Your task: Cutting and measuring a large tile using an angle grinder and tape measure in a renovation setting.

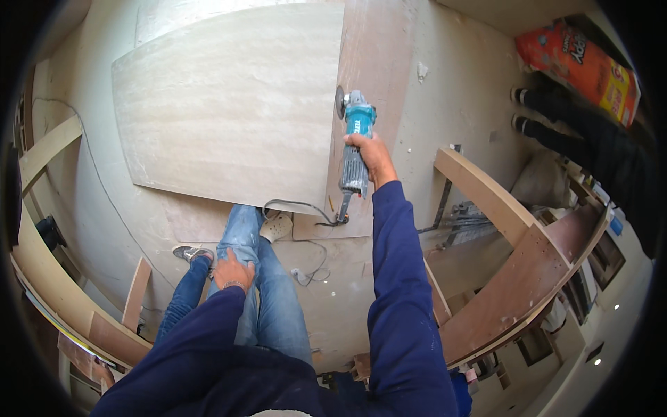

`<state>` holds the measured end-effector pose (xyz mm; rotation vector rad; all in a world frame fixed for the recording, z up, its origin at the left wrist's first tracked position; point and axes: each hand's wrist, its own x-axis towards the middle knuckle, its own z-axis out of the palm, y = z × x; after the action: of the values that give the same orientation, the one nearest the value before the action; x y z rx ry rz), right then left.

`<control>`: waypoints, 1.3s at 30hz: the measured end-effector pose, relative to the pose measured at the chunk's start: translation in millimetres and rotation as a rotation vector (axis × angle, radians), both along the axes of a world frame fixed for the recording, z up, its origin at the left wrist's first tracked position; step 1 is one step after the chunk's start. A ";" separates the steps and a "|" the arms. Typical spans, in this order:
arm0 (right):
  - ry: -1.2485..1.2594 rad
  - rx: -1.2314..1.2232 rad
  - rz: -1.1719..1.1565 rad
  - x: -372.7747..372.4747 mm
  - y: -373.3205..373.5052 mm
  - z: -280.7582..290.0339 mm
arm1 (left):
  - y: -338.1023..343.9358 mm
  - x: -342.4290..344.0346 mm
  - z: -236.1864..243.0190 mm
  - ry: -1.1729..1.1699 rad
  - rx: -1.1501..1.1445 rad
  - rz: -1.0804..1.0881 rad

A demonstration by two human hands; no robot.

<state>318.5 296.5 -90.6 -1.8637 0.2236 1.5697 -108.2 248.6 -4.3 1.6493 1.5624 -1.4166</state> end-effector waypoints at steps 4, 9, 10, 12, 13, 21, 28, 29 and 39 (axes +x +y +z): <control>0.065 -0.004 -0.099 -23.4 -43.3 3.5 | 1.4 8.6 2.0 0.008 -0.001 -0.045; 0.055 -0.005 -0.133 -22.4 -26.1 3.7 | -0.2 2.3 -3.5 0.036 -0.008 -0.063; 0.047 0.013 -0.117 -14.3 -19.6 1.4 | 0.8 4.3 -3.5 0.043 -0.033 -0.050; 0.031 0.056 -0.080 3.1 3.6 -2.1 | 0.0 4.2 -6.3 0.048 -0.038 -0.061; 0.034 0.058 -0.081 11.9 18.7 -3.7 | 0.2 2.4 -7.2 0.056 -0.043 -0.069; -0.017 0.105 0.000 82.7 129.5 -12.8 | 11.5 8.2 -1.5 0.078 -0.064 -0.081; -0.037 0.075 0.024 84.6 144.2 -7.4 | 7.6 -1.2 -2.7 0.028 -0.028 -0.051; -0.029 0.074 0.020 78.5 134.2 -7.2 | 7.9 -1.2 -0.9 0.029 -0.034 -0.052; -0.002 0.044 -0.081 -22.3 -19.1 16.8 | -5.4 -10.4 -6.7 -0.005 0.007 -0.075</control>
<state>296.2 277.4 -73.9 -1.8003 0.2580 1.5065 -118.7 243.2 -11.1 1.7311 1.5182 -1.4454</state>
